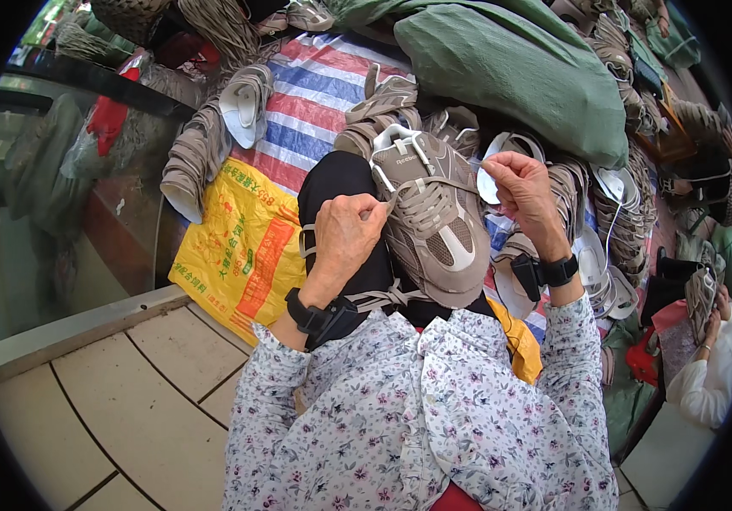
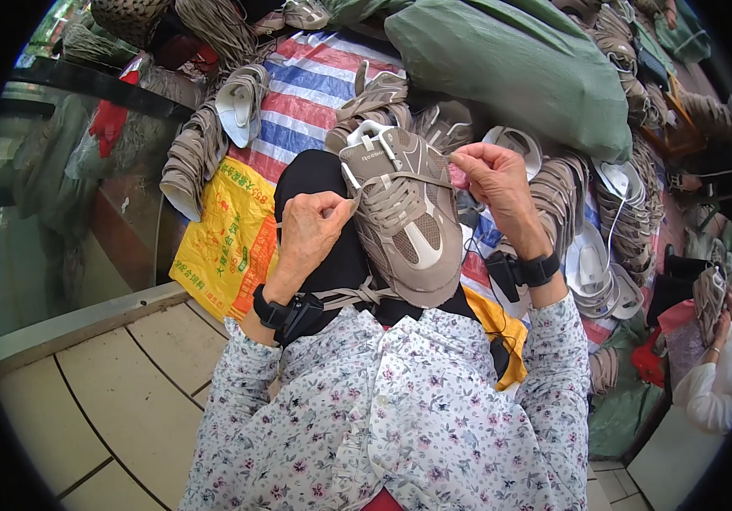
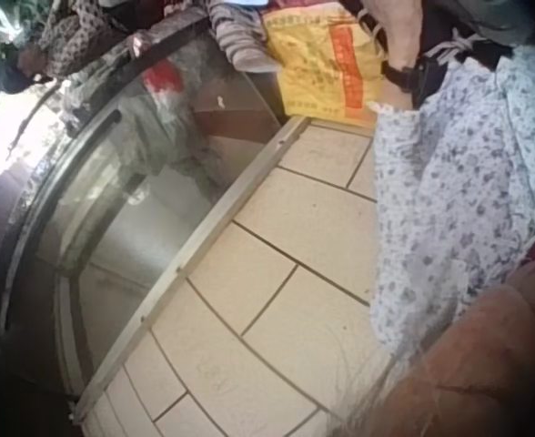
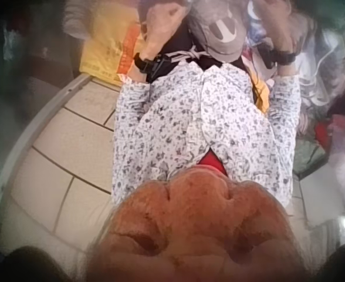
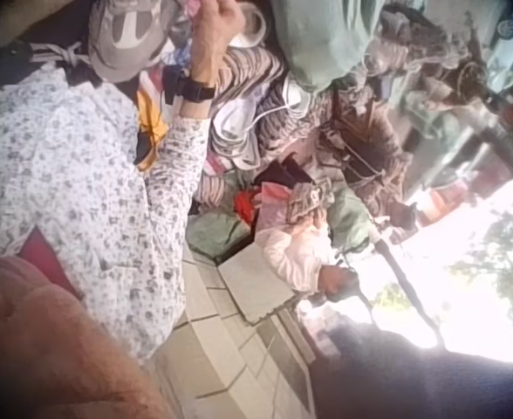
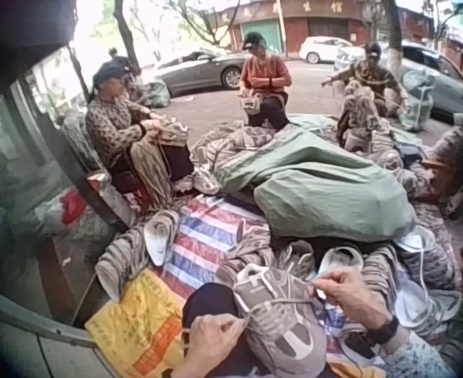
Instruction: The person sits on the sidewalk and repeatedly threads a long beige lace through the eyelets of a single beige sneaker. They pull the lace tight and adjust the loops, working on the same shoe throughout the clip.
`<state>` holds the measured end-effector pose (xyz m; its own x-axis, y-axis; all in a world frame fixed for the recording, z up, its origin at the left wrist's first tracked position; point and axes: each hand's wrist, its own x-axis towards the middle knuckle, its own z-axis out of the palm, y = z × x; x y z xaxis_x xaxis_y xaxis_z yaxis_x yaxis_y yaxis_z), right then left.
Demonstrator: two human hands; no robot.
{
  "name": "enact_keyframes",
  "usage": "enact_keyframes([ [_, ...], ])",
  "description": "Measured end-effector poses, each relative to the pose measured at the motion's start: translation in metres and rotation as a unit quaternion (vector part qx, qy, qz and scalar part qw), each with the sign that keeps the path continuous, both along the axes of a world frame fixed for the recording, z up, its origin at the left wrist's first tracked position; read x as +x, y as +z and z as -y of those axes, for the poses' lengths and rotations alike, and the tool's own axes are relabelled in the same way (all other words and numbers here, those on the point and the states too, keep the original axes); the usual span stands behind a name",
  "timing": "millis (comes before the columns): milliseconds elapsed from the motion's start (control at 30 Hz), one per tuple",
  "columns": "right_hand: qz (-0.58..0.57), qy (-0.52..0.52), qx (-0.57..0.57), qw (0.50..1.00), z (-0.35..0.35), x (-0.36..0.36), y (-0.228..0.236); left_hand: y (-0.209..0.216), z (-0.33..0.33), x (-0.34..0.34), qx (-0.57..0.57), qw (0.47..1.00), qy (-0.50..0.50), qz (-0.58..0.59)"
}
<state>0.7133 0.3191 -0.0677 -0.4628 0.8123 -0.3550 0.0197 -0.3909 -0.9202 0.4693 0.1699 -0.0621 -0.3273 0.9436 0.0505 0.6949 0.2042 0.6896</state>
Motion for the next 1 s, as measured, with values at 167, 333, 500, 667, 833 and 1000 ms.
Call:
enact_keyframes([
  [167,0.079,0.034,0.110,0.990,0.003,-0.025,0.014,0.006,-0.003,0.001,-0.023,1.000,0.006,-0.004],
  [333,0.097,0.098,0.197,0.971,-0.004,-0.040,0.006,0.000,-0.004,0.000,-0.023,0.999,0.011,0.028],
  [500,0.147,0.109,0.247,0.952,-0.004,-0.048,0.008,-0.002,-0.005,0.001,-0.017,0.999,0.009,0.030],
  [667,0.189,0.110,0.362,0.906,-0.001,-0.058,0.014,0.001,-0.004,0.003,-0.006,0.998,0.017,0.062],
  [833,0.249,0.164,0.473,0.829,0.003,-0.074,0.015,0.001,-0.005,0.002,-0.013,0.998,0.015,0.055],
  [1000,0.219,0.215,0.593,0.744,0.002,-0.082,0.035,0.002,-0.004,-0.001,-0.011,0.998,-0.006,0.065],
])
